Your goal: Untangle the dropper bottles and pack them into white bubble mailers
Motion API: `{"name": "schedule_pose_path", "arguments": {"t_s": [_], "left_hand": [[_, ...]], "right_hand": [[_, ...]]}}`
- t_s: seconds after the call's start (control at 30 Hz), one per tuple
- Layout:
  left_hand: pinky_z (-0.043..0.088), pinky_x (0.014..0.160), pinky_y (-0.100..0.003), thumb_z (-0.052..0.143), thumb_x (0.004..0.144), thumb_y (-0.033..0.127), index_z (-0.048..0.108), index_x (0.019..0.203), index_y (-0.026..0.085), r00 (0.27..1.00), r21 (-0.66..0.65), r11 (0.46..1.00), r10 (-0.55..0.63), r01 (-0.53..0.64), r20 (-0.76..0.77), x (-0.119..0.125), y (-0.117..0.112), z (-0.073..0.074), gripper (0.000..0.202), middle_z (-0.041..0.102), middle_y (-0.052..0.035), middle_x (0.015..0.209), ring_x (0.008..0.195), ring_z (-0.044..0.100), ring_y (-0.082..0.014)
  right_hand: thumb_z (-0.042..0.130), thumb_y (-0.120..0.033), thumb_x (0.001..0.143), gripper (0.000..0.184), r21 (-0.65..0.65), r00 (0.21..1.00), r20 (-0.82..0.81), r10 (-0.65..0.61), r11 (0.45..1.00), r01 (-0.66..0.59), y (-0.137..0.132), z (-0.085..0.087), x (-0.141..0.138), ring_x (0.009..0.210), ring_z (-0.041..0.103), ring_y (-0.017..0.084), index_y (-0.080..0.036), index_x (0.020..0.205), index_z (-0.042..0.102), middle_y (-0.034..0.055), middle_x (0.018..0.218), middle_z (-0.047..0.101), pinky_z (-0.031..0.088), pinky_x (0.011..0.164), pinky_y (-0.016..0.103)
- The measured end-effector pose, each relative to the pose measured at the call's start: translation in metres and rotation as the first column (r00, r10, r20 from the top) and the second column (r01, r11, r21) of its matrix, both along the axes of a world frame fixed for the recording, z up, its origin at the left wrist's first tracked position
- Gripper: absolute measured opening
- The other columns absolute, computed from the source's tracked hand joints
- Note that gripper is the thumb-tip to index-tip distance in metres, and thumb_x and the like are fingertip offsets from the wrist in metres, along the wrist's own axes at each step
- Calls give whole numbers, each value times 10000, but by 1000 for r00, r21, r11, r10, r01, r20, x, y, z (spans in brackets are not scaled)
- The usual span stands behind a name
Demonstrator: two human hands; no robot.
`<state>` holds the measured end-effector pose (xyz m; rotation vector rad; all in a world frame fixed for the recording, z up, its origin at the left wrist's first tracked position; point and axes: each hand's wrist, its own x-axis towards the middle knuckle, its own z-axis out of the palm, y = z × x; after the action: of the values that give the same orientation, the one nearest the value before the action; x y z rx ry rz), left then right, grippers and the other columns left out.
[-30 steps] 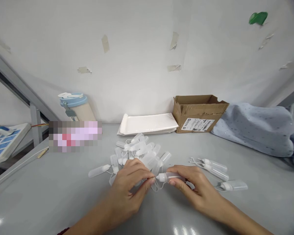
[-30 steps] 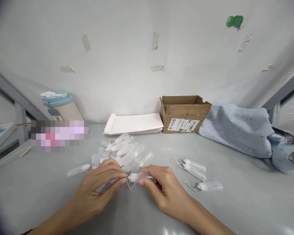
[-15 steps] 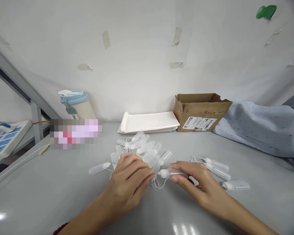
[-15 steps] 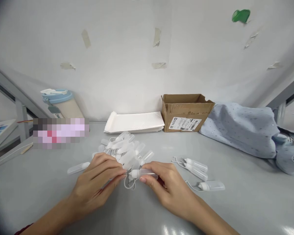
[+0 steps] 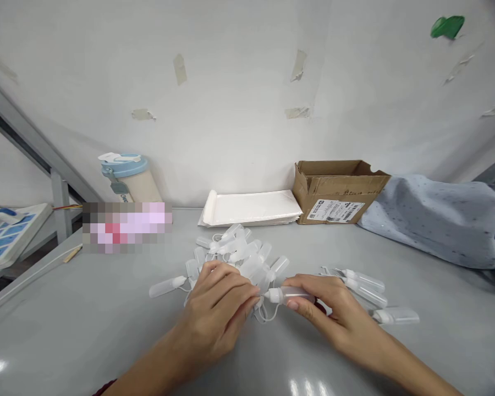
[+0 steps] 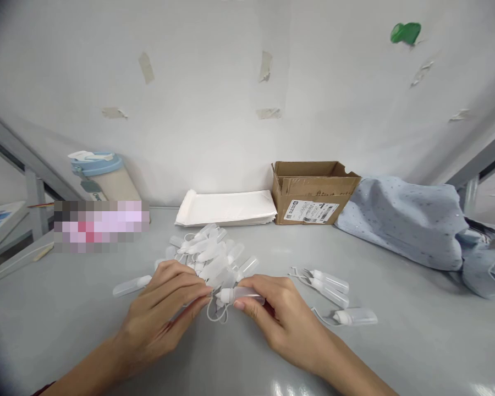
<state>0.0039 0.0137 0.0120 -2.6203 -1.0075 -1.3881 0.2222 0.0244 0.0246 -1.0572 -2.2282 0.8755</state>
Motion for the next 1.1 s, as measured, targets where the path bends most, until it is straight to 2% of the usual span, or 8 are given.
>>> {"name": "schedule_pose_path", "arguments": {"t_s": [0.17,0.4,0.67,0.73,0.83,0.97,1.03,1.1], "left_hand": [[405,658,-345,557,802,-5,606,882,137,999,-5,1000,-19,18,-33,-1,1,-4,171,639,-35,718,712,507,-161],[395,630,-347,554,779,-41,612,849,99,998,-25,999,-44,43,-44,0,-2,-9,167,628,-56,702,701,483,-168],[414,636,-341,564,778,-33,628,862,113,999,-24,1000,-21,20,-32,-1,4,-3,180,652,-41,708,706,505,-168],[431,657,-348,583,775,-20,628,880,131,998,21,999,42,-42,-35,-7,8,3,189,668,-32,734,726,521,-172],[450,674,-349,622,754,-14,632,891,168,970,129,962,238,-243,50,-21,14,12,228,674,-17,752,714,544,-165],[451,694,-353,651,748,15,649,871,214,860,163,848,478,-505,180,-37,19,17,234,658,2,730,711,544,-167],[445,708,-361,655,756,39,655,872,227,834,165,820,519,-547,187,-41,22,15,221,656,2,737,730,542,-175],[435,719,-376,652,762,63,659,874,229,829,174,811,540,-558,143,-41,25,12,200,656,-9,749,768,539,-196]], "right_hand": [[408,-324,946,226,-57,999,21,31,998,-30,4,-2,-3,623,539,122,-214,870,590,-20,720,606,397,611,242],[404,-287,947,183,-48,999,11,48,998,-47,4,-10,-4,628,529,119,-213,904,566,-20,726,575,403,607,242],[404,-253,944,184,-15,997,-2,79,997,-79,5,-12,-6,700,574,136,-238,1052,553,1,797,598,457,634,258],[418,-255,936,204,34,999,-20,26,999,-26,9,-11,1,708,590,134,-248,1111,523,8,841,619,474,632,251],[402,-302,932,240,113,982,-45,-181,976,185,21,-7,19,599,571,125,-232,1145,487,26,841,627,457,493,225],[477,-432,871,272,245,882,15,-470,857,453,41,-4,49,581,570,159,-226,1021,572,47,793,645,461,483,266],[473,-469,857,294,294,847,79,-526,824,485,48,-3,60,588,576,173,-234,978,601,46,779,656,461,505,291],[464,-491,850,305,310,834,141,-533,824,474,53,-2,69,590,576,178,-239,928,617,41,763,660,456,516,302]]}}
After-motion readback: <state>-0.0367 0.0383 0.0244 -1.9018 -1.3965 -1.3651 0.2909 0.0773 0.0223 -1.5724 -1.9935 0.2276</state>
